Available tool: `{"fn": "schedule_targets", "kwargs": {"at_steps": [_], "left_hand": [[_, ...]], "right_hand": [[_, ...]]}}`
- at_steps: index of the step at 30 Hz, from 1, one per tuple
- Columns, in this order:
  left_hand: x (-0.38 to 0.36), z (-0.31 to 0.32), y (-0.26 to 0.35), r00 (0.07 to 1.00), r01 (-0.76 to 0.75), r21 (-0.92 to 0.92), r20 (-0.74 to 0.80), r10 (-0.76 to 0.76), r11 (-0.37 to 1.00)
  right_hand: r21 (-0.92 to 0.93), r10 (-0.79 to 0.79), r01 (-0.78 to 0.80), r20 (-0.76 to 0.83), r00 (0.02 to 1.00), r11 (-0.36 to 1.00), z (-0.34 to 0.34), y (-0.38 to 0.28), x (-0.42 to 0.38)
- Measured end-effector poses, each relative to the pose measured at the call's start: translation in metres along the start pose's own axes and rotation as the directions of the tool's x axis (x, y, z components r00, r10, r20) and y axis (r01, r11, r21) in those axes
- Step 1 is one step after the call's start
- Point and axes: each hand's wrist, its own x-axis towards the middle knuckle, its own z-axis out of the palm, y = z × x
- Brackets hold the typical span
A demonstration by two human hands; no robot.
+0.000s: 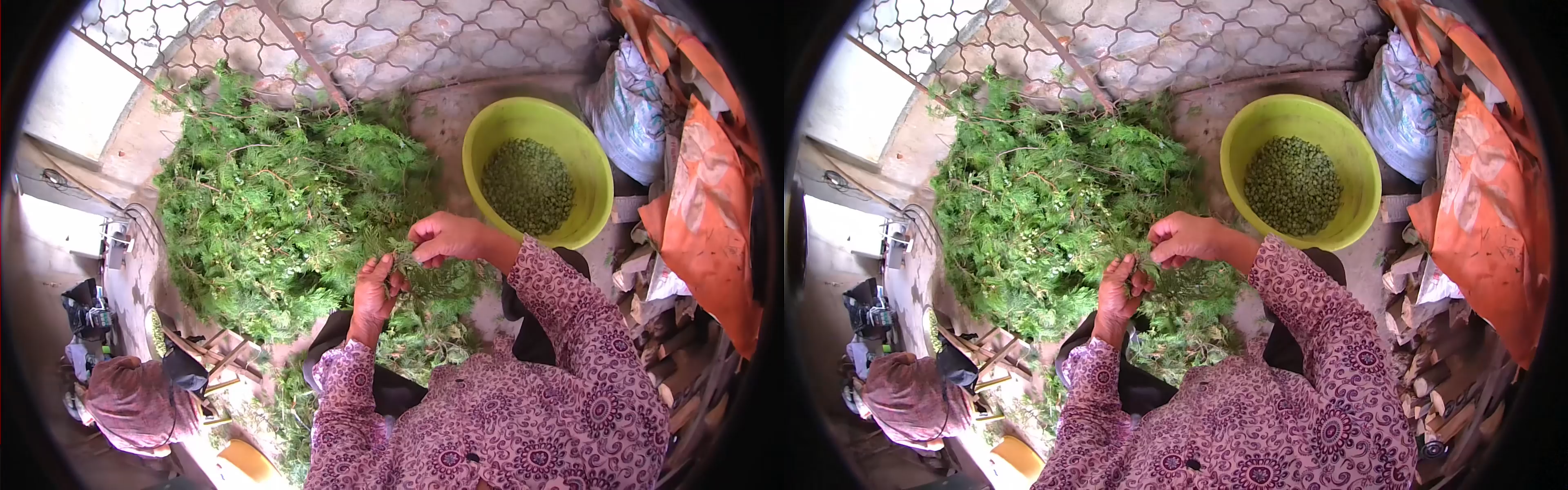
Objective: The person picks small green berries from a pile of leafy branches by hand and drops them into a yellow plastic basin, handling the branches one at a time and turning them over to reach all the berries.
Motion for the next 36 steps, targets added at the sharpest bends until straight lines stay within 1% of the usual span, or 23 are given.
{"fn": "schedule_targets", "kwargs": {"at_steps": [3, 4, 6, 7, 8, 9, 11, 13, 17, 19, 21, 23, 25, 27, 28, 29, 30, 31, 32, 33, 34, 35, 36], "left_hand": [[-0.016, -0.001, -0.012, 1.0, -0.011, 0.012, 0.022, 0.011, 1.0], [-0.023, 0.003, -0.015, 1.0, 0.016, -0.004, -0.007, -0.016, 1.0], [-0.035, 0.005, -0.028, 0.998, 0.065, 0.038, -0.029, -0.064, 0.997], [-0.041, 0.007, -0.034, 0.995, 0.098, 0.077, -0.041, -0.096, 0.992], [-0.048, 0.011, -0.04, 0.993, 0.116, 0.127, -0.031, -0.112, 0.985], [-0.052, 0.014, -0.045, 0.993, 0.118, 0.131, -0.037, -0.114, 0.984], [-0.061, 0.019, -0.052, 0.989, 0.127, 0.199, -0.095, -0.109, 0.972], [-0.067, 0.025, -0.052, 0.989, 0.112, 0.202, -0.119, -0.089, 0.973], [-0.077, 0.039, -0.045, 0.989, 0.064, 0.205, -0.142, -0.035, 0.977], [-0.088, 0.049, -0.033, 0.995, -0.01, 0.126, -0.095, 0.022, 0.992], [-0.106, 0.067, -0.014, 0.983, -0.105, 0.154, -0.132, 0.126, 0.983], [-0.123, 0.072, 0.012, 0.961, -0.187, 0.139, -0.181, 0.21, 0.973], [-0.138, 0.047, 0.035, 0.87, -0.384, 0.313, -0.194, 0.454, 0.869], [-0.166, 0.031, 0.074, 0.728, -0.486, 0.47, -0.25, 0.639, 0.737], [-0.184, 0.035, 0.09, 0.584, -0.477, 0.647, -0.273, 0.764, 0.595], [-0.202, 0.04, 0.103, 0.426, -0.419, 0.797, -0.25, 0.869, 0.435], [-0.222, 0.037, 0.116, 0.332, -0.339, 0.871, -0.243, 0.911, 0.356], [-0.239, 0.031, 0.125, 0.235, -0.248, 0.928, -0.221, 0.947, 0.278], [-0.248, 0.027, 0.129, 0.146, -0.21, 0.952, -0.197, 0.97, 0.225], [-0.258, 0.022, 0.134, 0.056, -0.167, 0.971, -0.165, 0.985, 0.172], [-0.275, -0.008, 0.142, 0.067, 0.062, 0.996, -0.064, 0.996, 0.06], [-0.296, -0.055, 0.15, 0.101, 0.282, 0.957, 0.034, 0.994, -0.061], [-0.319, -0.106, 0.161, 0.198, 0.489, 0.872, -0.073, 0.977, -0.034]], "right_hand": [[-0.054, 0.011, -0.012, -0.014, 1.0, 0.998, 0.01, 0.005, -0.014], [-0.036, 0.017, -0.018, -0.014, 1.0, 0.999, 0.01, 0.011, -0.016], [-0.259, -0.086, 0.076, -0.028, 0.996, 0.963, 0.008, 0.03, -0.015], [-0.249, -0.082, 0.073, -0.029, 0.996, 0.966, 0.011, 0.038, -0.019], [-0.505, -0.281, 0.225, -0.035, 0.959, 0.833, 0.015, 0.044, -0.023], [-0.722, -0.464, 0.332, 0.016, 0.885, 0.608, 0.018, 0.051, -0.027], [-0.704, -0.416, 0.306, 0.017, 0.909, 0.641, 0.025, 0.061, -0.034], [-0.728, -0.449, 0.318, 0.015, 0.893, 0.607, 0.028, 0.062, -0.041], [-0.679, -0.532, 0.354, -0.064, 0.844, 0.643, 0.023, 0.061, -0.05], [-0.803, -0.49, 0.108, -0.245, 0.837, 0.586, -0.003, 0.076, -0.042], [-0.635, -0.491, 0.138, -0.423, 0.762, 0.76, -0.025, 0.045, -0.063], [-0.336, -0.439, 0.285, -0.623, 0.648, 0.898, -0.056, 0.039, -0.069], [-0.312, -0.436, 0.339, -0.806, 0.4, 0.888, -0.096, 0.044, -0.073], [-0.529, -0.526, -0.018, -0.846, 0.086, 0.848, -0.12, 0.047, -0.085], [-0.519, -0.516, -0.016, -0.852, 0.09, 0.855, -0.136, 0.062, -0.08], [-0.559, -0.611, -0.314, -0.786, -0.095, 0.768, -0.154, 0.084, -0.069], [-0.493, -0.719, -0.593, -0.657, -0.226, 0.637, -0.16, 0.1, -0.063], [-0.49, -0.713, -0.592, -0.665, -0.222, 0.64, -0.156, 0.103, -0.068], [-0.382, -0.454, -0.439, -0.889, -0.066, 0.813, -0.149, 0.101, -0.076], [-0.193, -0.155, -0.312, -0.977, 0.144, 0.93, -0.141, 0.101, -0.081], [-0.186, -0.146, -0.308, -0.978, 0.146, 0.933, -0.135, 0.107, -0.079], [-0.105, -0.069, -0.238, -0.986, 0.152, 0.966, -0.129, 0.114, -0.074], [-0.022, 0.006, -0.167, -0.987, 0.161, 0.986, -0.124, 0.12, -0.071]]}}
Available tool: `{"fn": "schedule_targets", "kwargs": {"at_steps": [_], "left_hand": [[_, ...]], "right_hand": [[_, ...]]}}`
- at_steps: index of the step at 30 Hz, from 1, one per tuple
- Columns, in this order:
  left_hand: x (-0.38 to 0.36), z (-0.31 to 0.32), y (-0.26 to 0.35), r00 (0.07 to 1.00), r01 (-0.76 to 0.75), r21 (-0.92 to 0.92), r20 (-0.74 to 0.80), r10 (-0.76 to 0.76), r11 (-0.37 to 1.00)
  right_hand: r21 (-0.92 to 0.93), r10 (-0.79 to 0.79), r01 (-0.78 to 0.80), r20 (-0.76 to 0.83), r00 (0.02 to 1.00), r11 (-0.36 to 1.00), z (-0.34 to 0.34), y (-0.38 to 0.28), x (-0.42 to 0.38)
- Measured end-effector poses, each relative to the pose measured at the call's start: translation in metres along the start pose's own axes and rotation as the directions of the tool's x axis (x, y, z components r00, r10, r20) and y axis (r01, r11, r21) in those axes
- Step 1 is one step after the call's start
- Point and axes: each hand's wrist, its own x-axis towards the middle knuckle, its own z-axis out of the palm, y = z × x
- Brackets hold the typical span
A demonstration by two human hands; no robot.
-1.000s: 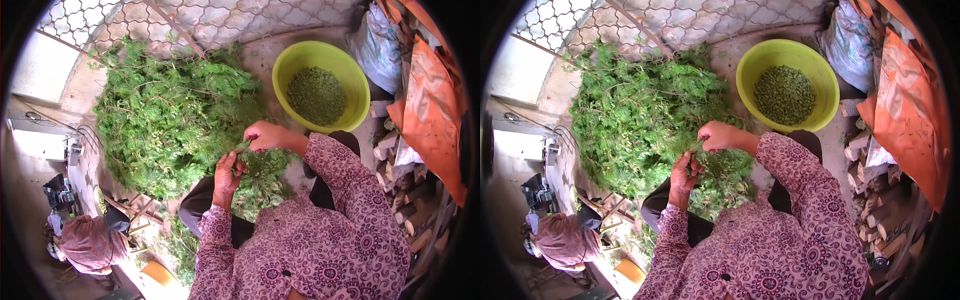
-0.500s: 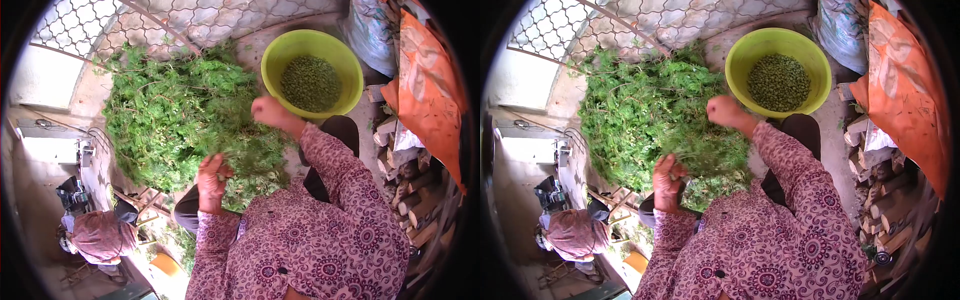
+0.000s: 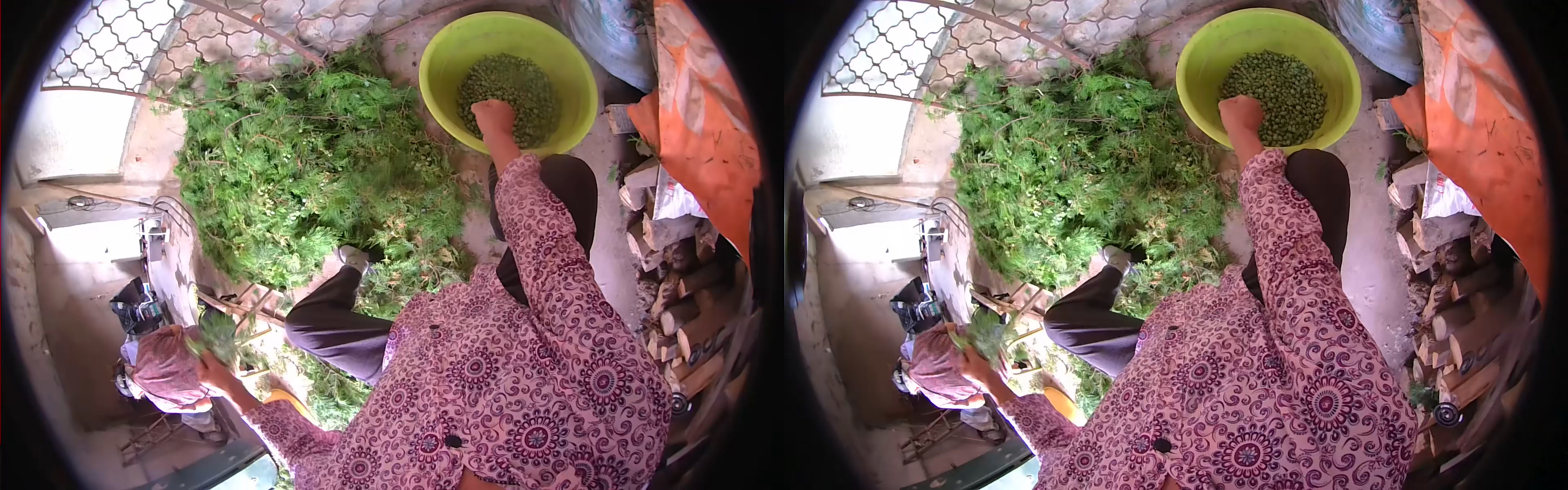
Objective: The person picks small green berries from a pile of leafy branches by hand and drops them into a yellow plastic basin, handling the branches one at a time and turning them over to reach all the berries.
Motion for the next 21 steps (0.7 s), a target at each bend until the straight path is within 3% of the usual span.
{"fn": "schedule_targets", "kwargs": {"at_steps": [1, 3, 5, 6, 7, 8, 11, 13, 15, 16, 18, 19, 21], "left_hand": [[0.0, 0.005, -0.048, 0.989, 0.047, 0.218, 0.125, -0.076, 0.975], [-0.026, 0.02, -0.098, 0.928, -0.028, 0.5, 0.335, -0.164, 0.866], [-0.058, 0.02, -0.072, 0.779, -0.18, 0.517, 0.594, -0.2, 0.836], [-0.068, 0.028, -0.071, 0.767, -0.159, 0.464, 0.614, -0.187, 0.871], [-0.078, 0.037, -0.069, 0.755, -0.133, 0.411, 0.632, -0.176, 0.902], [-0.084, 0.039, -0.043, 0.73, -0.234, 0.413, 0.673, -0.121, 0.88], [-0.084, 0.056, -0.006, 0.739, -0.241, 0.352, 0.671, -0.064, 0.904], [-0.075, 0.066, 0.012, 0.76, -0.308, 0.221, 0.643, 0.099, 0.925], [-0.066, 0.076, 0.036, 0.773, -0.369, 0.096, 0.584, 0.248, 0.924], [-0.062, 0.08, 0.051, 0.768, -0.379, 0.049, 0.574, 0.285, 0.924], [-0.054, 0.097, 0.074, 0.762, -0.416, -0.055, 0.523, 0.381, 0.908], [-0.052, 0.107, 0.084, 0.759, -0.445, -0.11, 0.481, 0.439, 0.889], [-0.05, 0.119, 0.116, 0.729, -0.467, -0.2, 0.464, 0.503, 0.861]], "right_hand": [[0.003, 0.005, -0.005, -0.003, 1.0, 1.0, 0.001, 0.003, -0.002], [0.044, 0.075, -0.077, 0.048, 0.996, 0.996, 0.005, 0.011, -0.004], [0.148, 0.065, -0.068, 0.024, 0.998, 0.987, 0.02, 0.031, 0.001], [0.25, 0.05, -0.051, 0.008, 0.999, 0.967, 0.025, 0.038, 0.003], [0.244, 0.05, -0.05, 0.01, 0.999, 0.968, 0.025, 0.039, 0.002], [0.138, 0.023, -0.031, 0.059, 0.998, 0.99, 0.025, 0.039, -0.001], [-0.021, 0.009, -0.005, 0.182, 0.983, 1.0, 0.023, 0.035, -0.016], [-0.074, 0.025, -0.007, 0.243, 0.97, 0.997, 0.025, 0.039, -0.023], [-0.213, -0.065, 0.153, 0.37, 0.927, 0.965, 0.04, 0.064, -0.024], [-0.22, -0.062, 0.15, 0.361, 0.93, 0.964, 0.048, 0.079, -0.026], [-0.292, -0.228, 0.334, 0.343, 0.911, 0.896, 0.059, 0.104, -0.036], [-0.301, -0.227, 0.333, 0.338, 0.913, 0.894, 0.056, 0.107, -0.044], [-0.461, -0.194, 0.484, 0.544, 0.817, 0.744, 0.051, 0.11, -0.061]]}}
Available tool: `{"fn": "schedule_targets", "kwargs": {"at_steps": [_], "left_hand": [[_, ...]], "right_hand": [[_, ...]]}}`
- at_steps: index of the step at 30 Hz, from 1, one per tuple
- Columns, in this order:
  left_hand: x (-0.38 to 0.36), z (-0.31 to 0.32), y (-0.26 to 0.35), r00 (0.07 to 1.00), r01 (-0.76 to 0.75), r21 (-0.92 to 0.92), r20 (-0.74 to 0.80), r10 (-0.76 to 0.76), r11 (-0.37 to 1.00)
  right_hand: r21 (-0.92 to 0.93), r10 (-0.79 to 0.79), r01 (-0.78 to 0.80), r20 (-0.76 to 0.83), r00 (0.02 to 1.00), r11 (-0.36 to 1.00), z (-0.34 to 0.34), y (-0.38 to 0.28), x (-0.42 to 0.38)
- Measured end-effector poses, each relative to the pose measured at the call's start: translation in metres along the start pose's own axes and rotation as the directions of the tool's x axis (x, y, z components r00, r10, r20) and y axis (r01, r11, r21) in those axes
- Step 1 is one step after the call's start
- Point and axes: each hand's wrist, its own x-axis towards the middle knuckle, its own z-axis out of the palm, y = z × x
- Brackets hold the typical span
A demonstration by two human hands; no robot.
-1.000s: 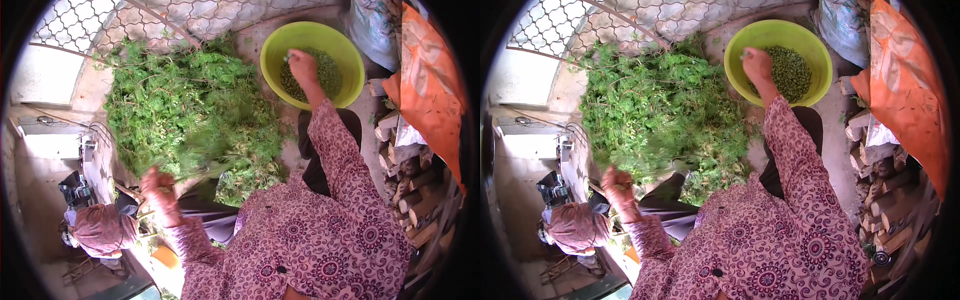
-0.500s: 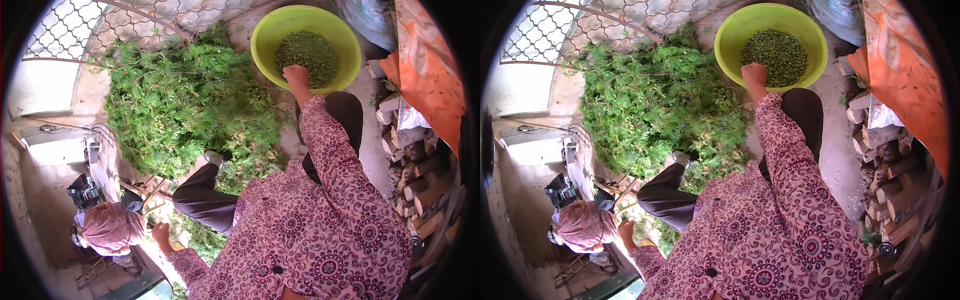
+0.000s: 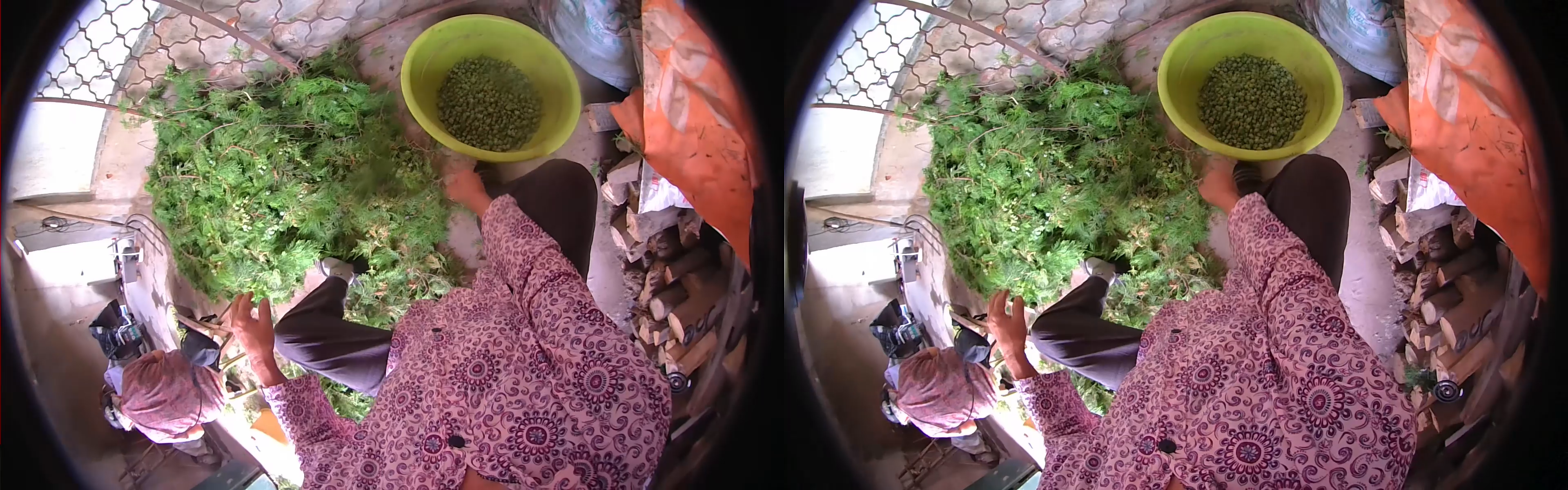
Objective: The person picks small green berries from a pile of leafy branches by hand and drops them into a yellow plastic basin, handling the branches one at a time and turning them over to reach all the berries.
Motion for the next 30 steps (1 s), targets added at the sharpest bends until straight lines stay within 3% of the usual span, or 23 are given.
{"fn": "schedule_targets", "kwargs": {"at_steps": [2, 5, 7, 8, 10, 13, 16, 18, 20, 24, 26, 28, 30], "left_hand": [[0.019, 0.01, 0.023, 0.997, -0.071, 0.002, -0.02, 0.071, 0.998], [0.042, 0.028, 0.047, 0.995, -0.103, -0.118, -0.011, 0.103, 0.988], [0.057, 0.042, 0.049, 0.99, -0.143, -0.174, -0.014, 0.143, 0.974], [0.064, 0.048, 0.049, 0.991, -0.132, -0.183, -0.006, 0.134, 0.974], [0.074, 0.056, 0.053, 0.985, -0.169, -0.212, -0.013, 0.17, 0.963], [0.087, 0.077, 0.044, 0.989, -0.146, -0.252, -0.003, 0.15, 0.957], [0.091, 0.1, 0.029, 0.989, -0.142, -0.26, -0.005, 0.145, 0.955], [0.09, 0.113, 0.017, 0.99, -0.087, -0.241, 0.087, 0.111, 0.967], [0.097, 0.108, 0.018, 0.982, -0.135, -0.18, 0.108, 0.156, 0.974], [0.113, 0.095, 0.03, 0.986, -0.114, -0.318, 0.081, 0.147, 0.941], [0.115, 0.093, 0.03, 0.986, -0.14, -0.28, 0.048, 0.16, 0.95], [0.115, 0.09, 0.033, 0.988, -0.101, -0.274, 0.084, 0.128, 0.956], [0.113, 0.091, 0.033, 0.984, -0.154, -0.257, 0.049, 0.172, 0.954]], "right_hand": [[-0.07, 0.022, -0.018, 0.052, 0.998, 0.997, 0.048, 0.021, 0.004], [-0.208, -0.007, 0.045, 0.178, 0.984, 0.977, 0.064, 0.017, -0.015], [-0.218, 0.039, 0.046, 0.368, 0.929, 0.975, 0.081, 0.017, -0.018], [-0.229, 0.047, 0.044, 0.377, 0.925, 0.972, 0.086, 0.019, -0.022], [-0.03, 0.029, -0.02, 0.354, 0.935, 0.999, 0.097, 0.021, -0.032], [0.047, 0.023, -0.042, 0.349, 0.937, 0.998, 0.122, 0.023, -0.036], [0.071, 0.057, -0.093, 0.4, 0.915, 0.993, 0.126, 0.019, -0.036], [0.061, 0.089, -0.127, 0.427, 0.9, 0.99, 0.131, 0.02, -0.031], [0.05, 0.115, -0.155, 0.459, 0.881, 0.987, 0.131, 0.016, -0.028], [-0.017, 0.202, -0.222, 0.487, 0.85, 0.975, 0.135, 0.006, -0.024], [-0.072, 0.224, -0.216, 0.467, 0.855, 0.974, 0.15, 0.004, -0.026], [-0.294, 0.221, -0.036, 0.628, 0.746, 0.955, 0.176, 0.01, -0.03], [-0.316, 0.194, 0.026, 0.645, 0.739, 0.949, 0.195, 0.007, -0.046]]}}
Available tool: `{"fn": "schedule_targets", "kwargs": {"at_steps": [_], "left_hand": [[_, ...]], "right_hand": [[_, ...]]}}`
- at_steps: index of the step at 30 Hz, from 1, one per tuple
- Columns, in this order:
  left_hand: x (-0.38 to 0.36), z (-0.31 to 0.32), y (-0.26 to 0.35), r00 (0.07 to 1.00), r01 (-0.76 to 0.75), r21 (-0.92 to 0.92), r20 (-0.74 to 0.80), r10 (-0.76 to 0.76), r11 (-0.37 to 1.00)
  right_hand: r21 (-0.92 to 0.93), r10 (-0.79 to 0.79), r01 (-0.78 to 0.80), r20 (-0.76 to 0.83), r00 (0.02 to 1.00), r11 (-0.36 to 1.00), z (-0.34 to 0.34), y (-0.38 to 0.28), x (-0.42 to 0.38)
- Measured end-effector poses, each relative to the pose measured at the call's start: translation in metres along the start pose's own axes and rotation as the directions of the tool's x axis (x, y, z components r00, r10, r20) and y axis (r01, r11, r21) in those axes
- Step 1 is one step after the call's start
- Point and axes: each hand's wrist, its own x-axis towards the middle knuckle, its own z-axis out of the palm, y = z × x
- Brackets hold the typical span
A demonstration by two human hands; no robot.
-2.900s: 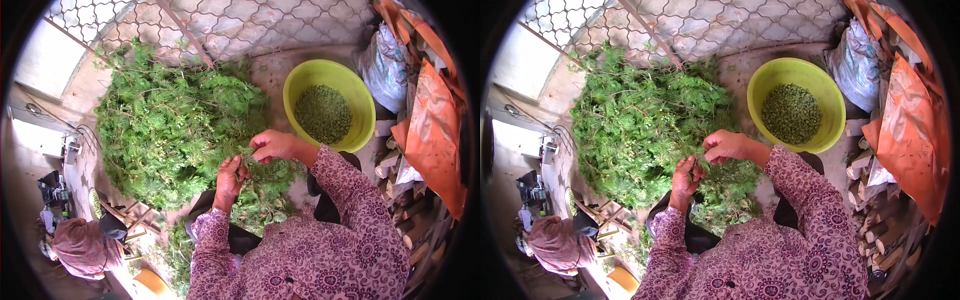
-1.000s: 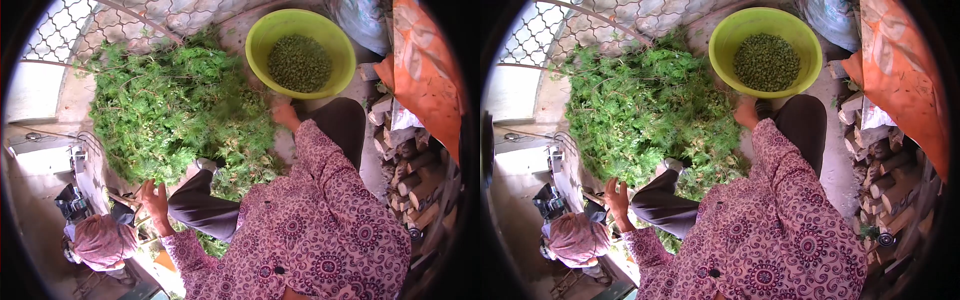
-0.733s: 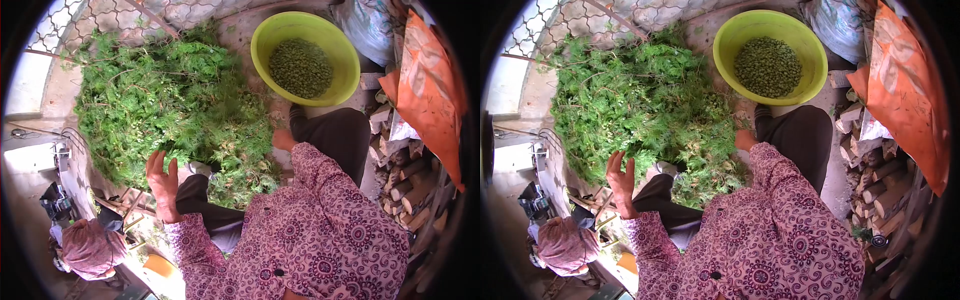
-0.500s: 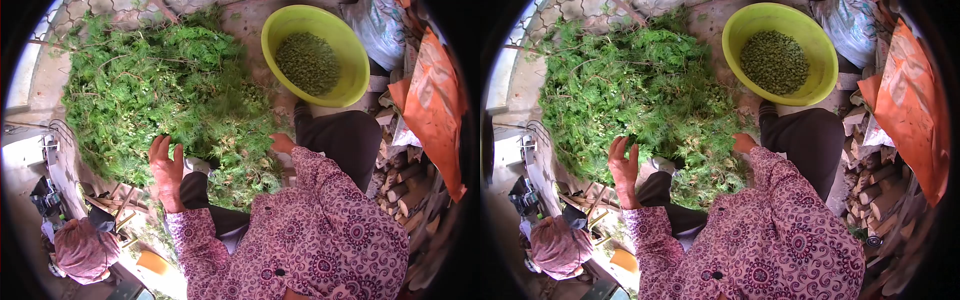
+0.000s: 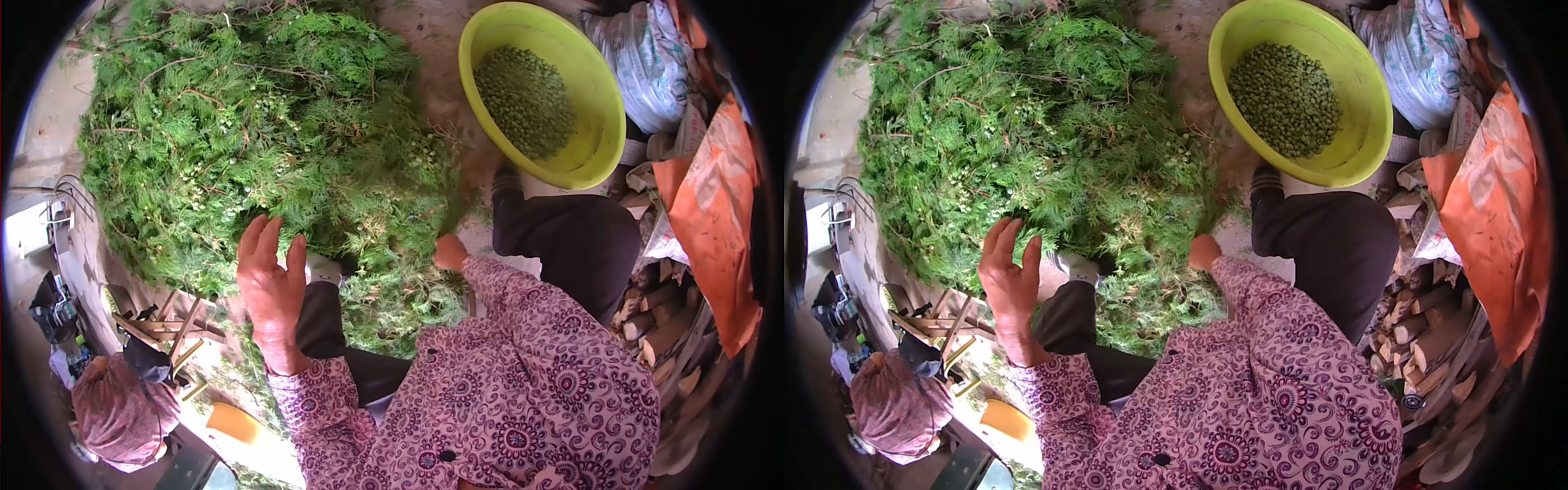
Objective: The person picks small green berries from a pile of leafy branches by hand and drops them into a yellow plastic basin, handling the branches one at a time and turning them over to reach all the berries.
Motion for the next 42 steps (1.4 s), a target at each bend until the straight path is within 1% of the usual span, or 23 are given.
{"fn": "schedule_targets", "kwargs": {"at_steps": [3, 5, 8, 9, 13, 15, 16, 18, 19, 21, 22, 25, 27, 28, 30, 32, 33, 34, 36, 37, 38, 41, 42], "left_hand": [[-0.001, -0.001, 0.003, 1.0, -0.019, -0.001, 0.001, 0.019, 1.0], [0.001, -0.001, 0.004, 1.0, -0.022, -0.008, -0.006, 0.022, 1.0], [0.002, 0.001, 0.008, 1.0, 0.014, -0.055, 0.011, -0.013, 0.998], [0.002, 0.001, 0.01, 0.998, 0.053, -0.094, 0.037, -0.05, 0.994], [0.004, 0.003, 0.012, 0.999, -0.035, -0.081, 0.006, 0.035, 0.996], [0.005, 0.001, 0.017, 0.999, -0.042, -0.095, 0.025, 0.044, 0.995], [0.005, 0.0, 0.018, 0.997, -0.043, -0.102, 0.058, 0.049, 0.994], [0.003, 0.006, 0.014, 0.996, -0.072, -0.125, 0.036, 0.077, 0.989], [0.002, 0.007, 0.016, 0.991, -0.056, -0.162, 0.114, 0.075, 0.985], [0.001, 0.009, 0.014, 0.961, -0.042, -0.196, 0.259, 0.093, 0.98], [0.001, 0.006, 0.017, 0.967, -0.045, -0.201, 0.237, 0.093, 0.979], [0.001, 0.001, 0.023, 0.905, -0.047, -0.139, 0.413, 0.101, 0.989], [0.003, -0.001, 0.025, 0.919, -0.091, -0.167, 0.366, 0.148, 0.982], [0.003, -0.001, 0.026, 0.919, -0.138, -0.188, 0.342, 0.196, 0.972], [0.002, 0.001, 0.026, 0.932, -0.176, -0.263, 0.265, 0.246, 0.949], [0.006, -0.017, 0.037, 0.888, 0.024, -0.599, 0.38, 0.258, 0.8], [0.004, -0.038, 0.049, 0.846, 0.196, -0.498, 0.521, 0.111, 0.844], [0.005, -0.034, 0.049, 0.855, 0.189, -0.505, 0.506, 0.111, 0.842], [0.007, -0.011, 0.042, 0.838, 0.25, -0.798, 0.461, 0.29, 0.548], [0.009, -0.001, 0.04, 0.902, -0.037, -0.775, 0.246, 0.355, 0.631], [0.01, 0.007, 0.034, 0.906, -0.052, -0.777, 0.227, 0.357, 0.627], [0.014, 0.004, 0.027, 0.826, 0.273, -0.486, 0.561, 0.057, 0.83], [0.014, -0.001, 0.028, 0.831, 0.274, -0.491, 0.554, 0.054, 0.827]], "right_hand": [[0.026, -0.094, 0.091, 0.127, 0.987, 0.996, 0.004, -0.035, -0.032], [0.087, -0.206, 0.206, -0.012, 0.978, 0.975, 0.003, -0.058, -0.051], [0.271, -0.282, 0.284, -0.048, 0.958, 0.92, 0.007, -0.063, -0.049], [0.295, -0.248, 0.24, -0.011, 0.969, 0.925, 0.012, -0.057, -0.037], [0.089, -0.352, 0.344, 0.09, 0.932, 0.935, -0.088, -0.064, -0.068], [0.605, -0.266, 0.106, 0.181, 0.947, 0.789, -0.118, -0.06, -0.077], [0.595, -0.263, 0.114, 0.169, 0.95, 0.796, -0.135, -0.064, -0.086], [0.798, -0.314, 0.167, 0.029, 0.949, 0.579, -0.169, -0.075, -0.109], [0.788, -0.314, 0.179, 0.019, 0.949, 0.589, -0.186, -0.079, -0.119], [0.87, -0.376, 0.249, -0.081, 0.923, 0.425, -0.215, -0.087, -0.137], [0.859, -0.378, 0.263, -0.089, 0.921, 0.439, -0.225, -0.092, -0.145], [0.885, -0.38, 0.281, -0.131, 0.915, 0.37, -0.255, -0.109, -0.172], [0.907, -0.473, 0.326, -0.171, 0.864, 0.267, -0.271, -0.123, -0.195], [0.897, -0.477, 0.337, -0.172, 0.862, 0.285, -0.279, -0.13, -0.204], [0.925, -0.592, 0.368, -0.245, 0.768, 0.095, -0.293, -0.142, -0.219], [0.914, -0.65, 0.402, -0.268, 0.711, 0.062, -0.31, -0.155, -0.235], [0.911, -0.696, 0.411, -0.321, 0.642, -0.04, -0.317, -0.162, -0.242], [0.902, -0.734, 0.408, -0.373, 0.568, -0.143, -0.324, -0.169, -0.248], [0.893, -0.778, 0.423, -0.374, 0.504, -0.155, -0.336, -0.185, -0.259], [0.885, -0.79, 0.447, -0.364, 0.494, -0.129, -0.34, -0.194, -0.267], [0.874, -0.799, 0.475, -0.356, 0.485, -0.101, -0.342, -0.205, -0.274], [0.857, -0.807, 0.501, -0.381, 0.452, -0.124, -0.348, -0.226, -0.275], [0.855, -0.8, 0.495, -0.403, 0.444, -0.157, -0.351, -0.23, -0.273]]}}
